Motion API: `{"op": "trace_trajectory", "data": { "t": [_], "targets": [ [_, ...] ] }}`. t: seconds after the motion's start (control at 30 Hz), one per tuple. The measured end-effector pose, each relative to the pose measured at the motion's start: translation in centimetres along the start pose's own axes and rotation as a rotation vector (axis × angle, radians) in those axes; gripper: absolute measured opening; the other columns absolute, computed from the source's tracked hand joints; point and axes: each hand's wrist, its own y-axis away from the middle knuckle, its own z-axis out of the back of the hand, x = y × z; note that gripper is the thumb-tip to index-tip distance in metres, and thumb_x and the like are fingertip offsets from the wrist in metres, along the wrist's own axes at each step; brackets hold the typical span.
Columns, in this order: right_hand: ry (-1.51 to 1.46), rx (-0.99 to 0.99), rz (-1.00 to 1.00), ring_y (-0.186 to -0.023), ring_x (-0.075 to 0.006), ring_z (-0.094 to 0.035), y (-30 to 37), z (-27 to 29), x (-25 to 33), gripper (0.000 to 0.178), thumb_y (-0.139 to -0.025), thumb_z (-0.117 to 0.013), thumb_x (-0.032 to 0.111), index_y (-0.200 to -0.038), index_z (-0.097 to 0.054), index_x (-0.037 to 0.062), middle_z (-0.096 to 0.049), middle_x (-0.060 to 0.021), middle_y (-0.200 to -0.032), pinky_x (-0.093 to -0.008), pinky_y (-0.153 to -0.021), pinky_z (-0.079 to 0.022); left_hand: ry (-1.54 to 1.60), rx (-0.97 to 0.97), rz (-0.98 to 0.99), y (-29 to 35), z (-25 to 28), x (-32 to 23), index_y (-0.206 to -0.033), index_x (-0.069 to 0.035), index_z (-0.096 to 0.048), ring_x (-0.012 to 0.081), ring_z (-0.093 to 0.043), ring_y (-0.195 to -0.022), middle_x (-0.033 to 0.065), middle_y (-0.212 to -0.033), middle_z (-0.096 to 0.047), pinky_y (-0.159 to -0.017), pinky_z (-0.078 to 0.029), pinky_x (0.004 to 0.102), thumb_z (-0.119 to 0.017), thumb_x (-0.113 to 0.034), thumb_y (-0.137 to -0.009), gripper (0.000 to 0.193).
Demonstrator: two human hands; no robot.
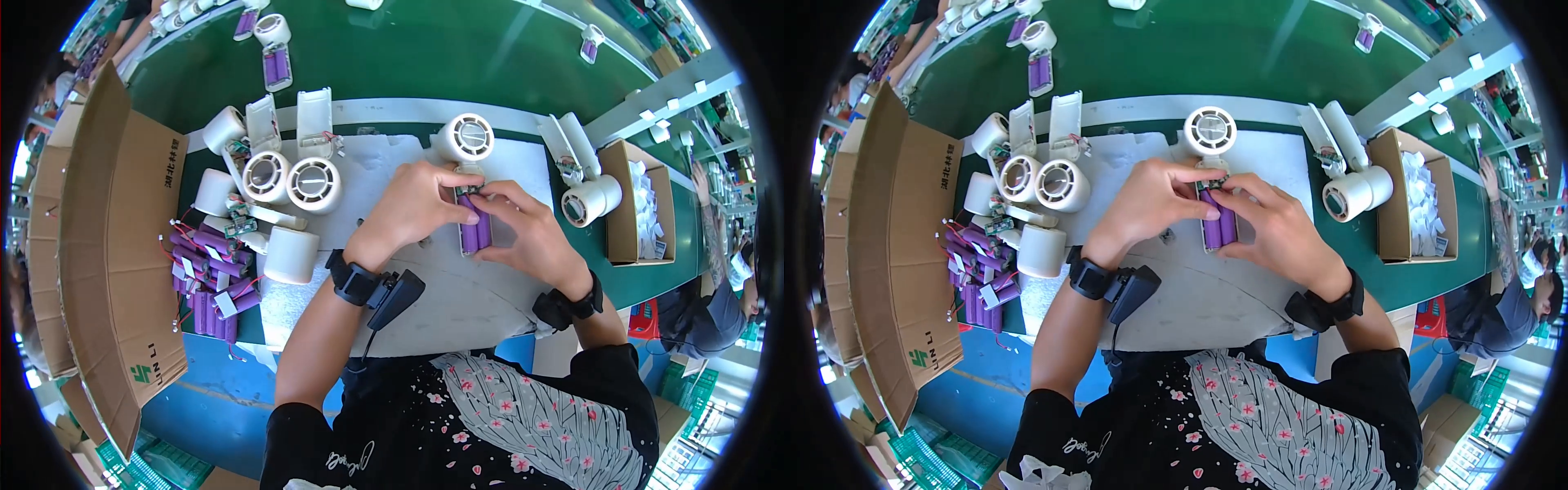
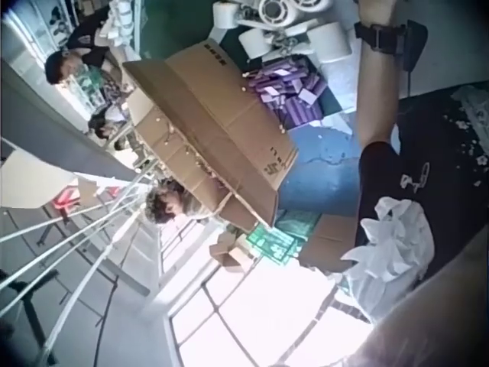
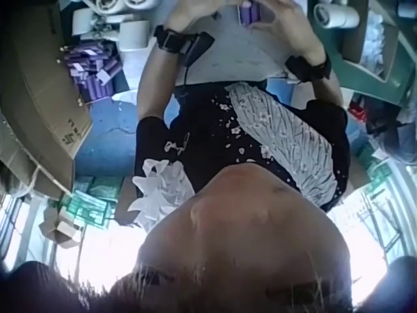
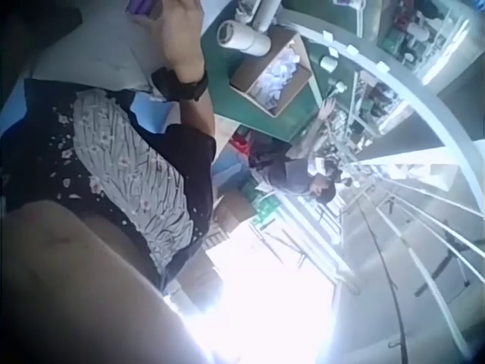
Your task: The person connects a battery pack to a circuit board, fits it into a plastic housing, and tests the fan before disconnecting the battery and repeating the process with others from a box.
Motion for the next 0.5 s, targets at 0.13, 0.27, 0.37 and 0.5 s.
{"op": "trace_trajectory", "data": {
  "t": [0.13, 0.27, 0.37, 0.5],
  "targets": [
    [0.065, -0.078, 0.053, -0.107, -0.0316, -0.061, 0.2, -0.1, 1.0, 0.074, -0.055, -0.088, 0.007, -0.122, -0.057, 0.001, -0.052, -0.0117, -0.127, -0.0359, -0.092, -0.052, -0.039, 0.034, 0.008, 0.2, 0.0, -0.3, -0.118, -0.008, -0.068, 0.0091, -0.062, -0.068, 0.0083, -0.084, -0.072, -0.066, -0.05, 0.0259, -0.081, -0.008, -0.068, 0.052],
    [0.084, -0.089, 0.024, -0.109, -0.0333, -0.06, 0.1, -0.8, 1.5, 0.074, -0.055, -0.088, 0.006, -0.122, -0.056, -0.0017, -0.053, -0.0133, -0.127, -0.0366, -0.092, -0.051, -0.027, -0.021, -0.1, 0.5, -0.4, 0.2, -0.115, -0.006, -0.069, 0.0133, -0.064, -0.069, 0.0127, -0.091, -0.071, -0.067, -0.051, 0.028, -0.081, -0.009, -0.067, 0.05],
    [0.112, -0.099, -0.017, -0.109, -0.034, -0.059, -1.0, -0.4, 0.9, 0.071, -0.058, -0.086, 0.006, -0.122, -0.056, -0.0013, -0.053, -0.0144, -0.126, -0.0371, -0.092, -0.051, -0.05, -0.279, -0.297, 0.3, -1.4, 0.4, -0.111, -0.003, -0.069, 0.02, -0.064, -0.068, 0.0171, -0.097, -0.069, -0.068, -0.053, 0.0309, -0.08, -0.009, -0.069, 0.044],
    [0.485, -0.3, -0.095, -0.108, -0.0341, -0.06, -5.1, 0.2, -1.7, 0.058, -0.067, -0.08, 0.005, -0.12, -0.057, -0.0005, -0.055, -0.0158, -0.124, -0.0374, -0.088, -0.052, -0.118, -0.498, -0.279, -0.1, -1.5, 0.5, -0.106, -0.001, -0.068, 0.0275, -0.065, -0.07, 0.0191, -0.102, -0.067, -0.07, -0.053, 0.0363, -0.076, -0.009, -0.072, 0.036]
  ]
}}
